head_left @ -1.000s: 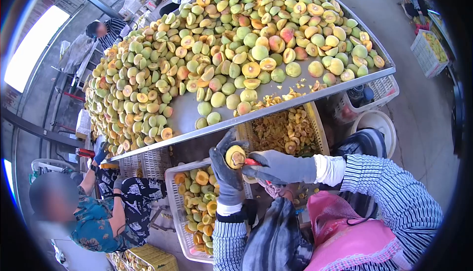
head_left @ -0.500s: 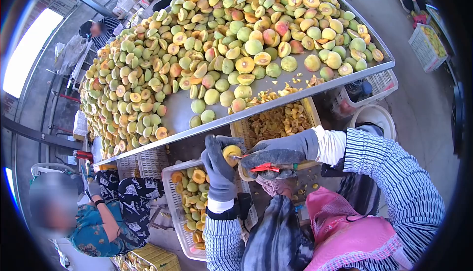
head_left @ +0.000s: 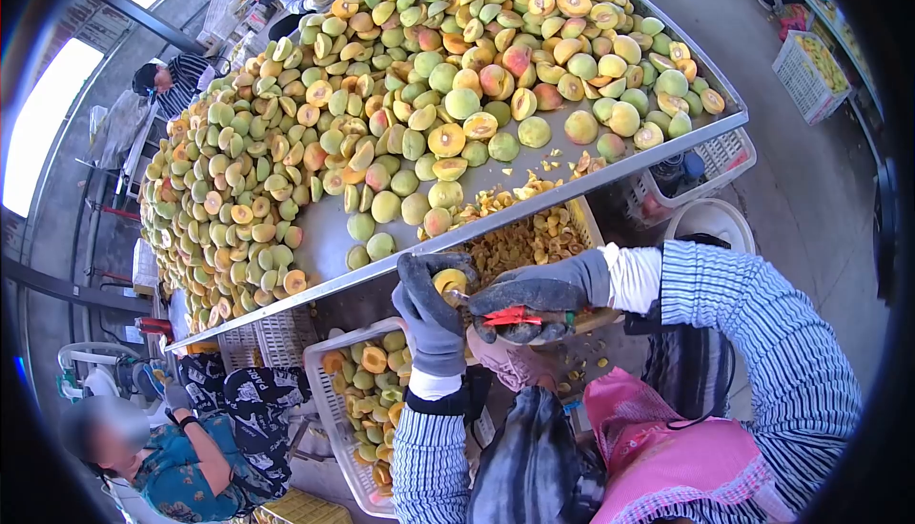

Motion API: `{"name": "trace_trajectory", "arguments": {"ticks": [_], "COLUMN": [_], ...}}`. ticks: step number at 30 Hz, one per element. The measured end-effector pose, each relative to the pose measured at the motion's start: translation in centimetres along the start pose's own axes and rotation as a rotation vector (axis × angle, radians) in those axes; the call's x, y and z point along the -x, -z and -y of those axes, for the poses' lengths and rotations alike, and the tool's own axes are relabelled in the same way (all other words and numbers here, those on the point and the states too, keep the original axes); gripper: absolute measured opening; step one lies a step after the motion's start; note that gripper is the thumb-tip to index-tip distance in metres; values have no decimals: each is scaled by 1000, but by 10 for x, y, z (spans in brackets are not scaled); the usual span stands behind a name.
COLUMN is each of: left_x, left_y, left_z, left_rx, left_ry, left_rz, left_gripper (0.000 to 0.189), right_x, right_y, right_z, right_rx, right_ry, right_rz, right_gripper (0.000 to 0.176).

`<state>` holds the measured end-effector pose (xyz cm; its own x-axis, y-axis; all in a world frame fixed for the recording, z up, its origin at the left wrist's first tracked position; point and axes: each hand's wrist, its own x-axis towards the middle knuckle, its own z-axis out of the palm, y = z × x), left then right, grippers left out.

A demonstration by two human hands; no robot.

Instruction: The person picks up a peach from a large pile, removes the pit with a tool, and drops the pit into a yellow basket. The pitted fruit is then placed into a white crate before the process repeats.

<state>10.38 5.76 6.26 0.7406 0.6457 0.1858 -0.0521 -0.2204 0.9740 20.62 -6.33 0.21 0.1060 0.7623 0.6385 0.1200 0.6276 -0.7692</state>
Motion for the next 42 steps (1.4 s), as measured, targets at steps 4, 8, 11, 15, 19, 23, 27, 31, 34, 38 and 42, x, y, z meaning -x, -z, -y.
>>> {"name": "trace_trajectory", "arguments": {"ticks": [4,8,11,15,19,23,27,31,34,38,42], "left_x": [-3,-10,-6,14,10,19,29,33,35,38,42], "left_y": [-3,5,36,31,37,49,35,19,17,12,13], "left_z": [21,13,40,67,60,51,37,28,27,21,28], "left_rx": [13,544,833,585,862,842,659,622,603,550,412], "left_ry": [83,463,582,325,529,532,445,433,441,433,424], "left_rz": [-84,-258,-191,-100,-126,-85,-66,-87,-128,-129,-153], "left_gripper": [60,55,50,40,36,31,34,36,34,31,34], "right_x": [1,10,12,-4,7,3,-5,-10,-5,0,3], "right_y": [5,24,37,24,18,18,-2,-10,-12,-16,-16], "right_z": [30,38,41,52,26,24,33,34,25,12,9], "right_rx": [-1258,-905,402,370,653,670,896,1057,1079,1165,1306], "right_ry": [-1083,-957,-926,-984,-635,-670,-595,-657,-589,-522,-542], "right_rz": [76,64,113,-134,-253,-255,-168,-49,-80,-94,-44], "right_gripper": [46,45,48,48,43,48,39,36,34,31,25]}}
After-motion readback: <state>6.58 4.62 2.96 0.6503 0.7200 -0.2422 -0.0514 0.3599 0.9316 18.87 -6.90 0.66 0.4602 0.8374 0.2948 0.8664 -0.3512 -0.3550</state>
